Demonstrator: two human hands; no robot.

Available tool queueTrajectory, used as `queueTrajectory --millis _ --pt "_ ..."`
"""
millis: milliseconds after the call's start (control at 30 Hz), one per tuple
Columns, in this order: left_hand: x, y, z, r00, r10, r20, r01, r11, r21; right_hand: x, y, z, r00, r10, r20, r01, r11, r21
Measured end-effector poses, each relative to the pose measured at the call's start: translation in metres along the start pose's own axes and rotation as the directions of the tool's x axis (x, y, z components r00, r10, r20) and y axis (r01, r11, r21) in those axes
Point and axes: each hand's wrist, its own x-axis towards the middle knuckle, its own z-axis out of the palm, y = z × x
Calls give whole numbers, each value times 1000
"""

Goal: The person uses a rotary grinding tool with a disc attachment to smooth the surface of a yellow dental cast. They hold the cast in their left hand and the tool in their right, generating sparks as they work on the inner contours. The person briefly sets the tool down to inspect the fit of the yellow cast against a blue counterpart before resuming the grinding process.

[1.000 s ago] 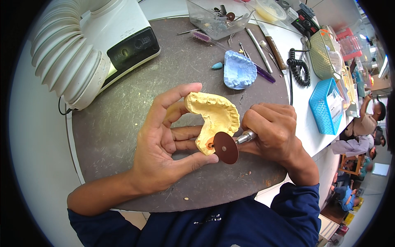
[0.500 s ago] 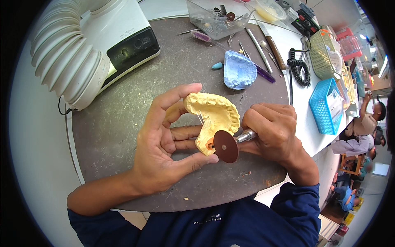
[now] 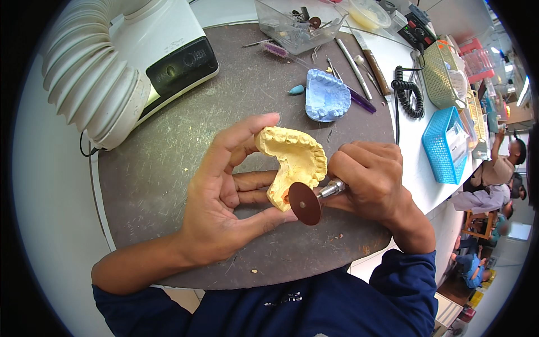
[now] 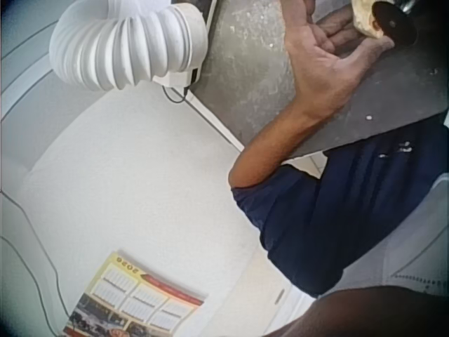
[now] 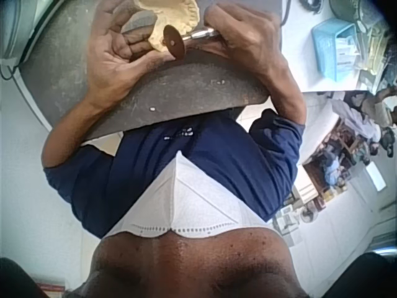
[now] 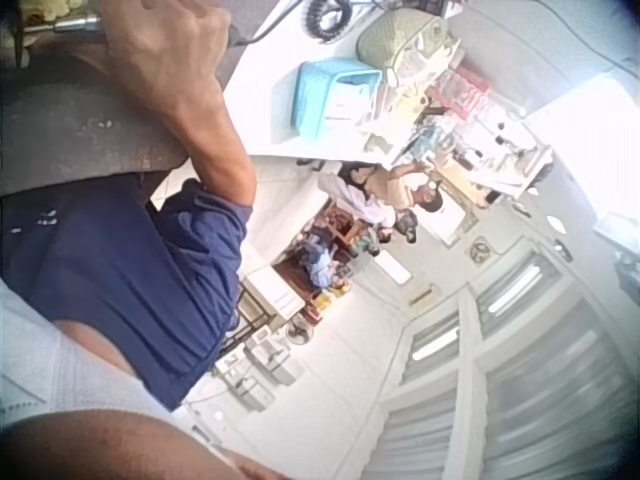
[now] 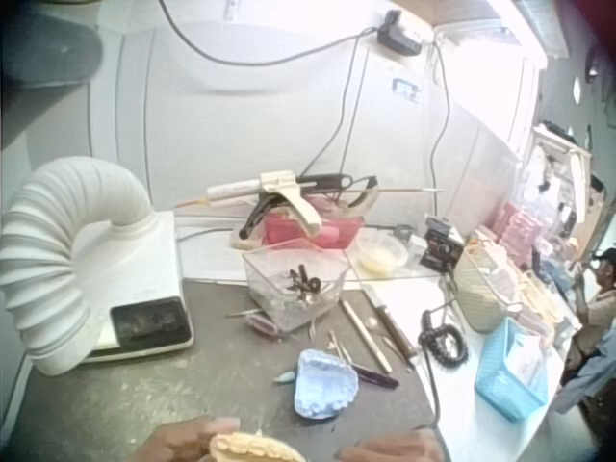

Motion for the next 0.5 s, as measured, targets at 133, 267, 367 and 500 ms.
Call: queueTrajectory --millis 133,267,367,500 --pt "2 0 3 998 -21 -53 14 993 -121 0 2 -4 1000 3 -16 -3 1000 -2" --pt "3 3 -3 994 -103 -43 89 966 -241 2 3 -13 994 53 -95 -55 998 -20" --pt "1 3 -11 987 -159 -40 136 930 -342 -1 9 -13 983 105 -153 -113 993 -46" --pt "5 8 -10 966 -228 -121 174 921 -348 -3 16 -14 972 158 -172 -172 983 -69"
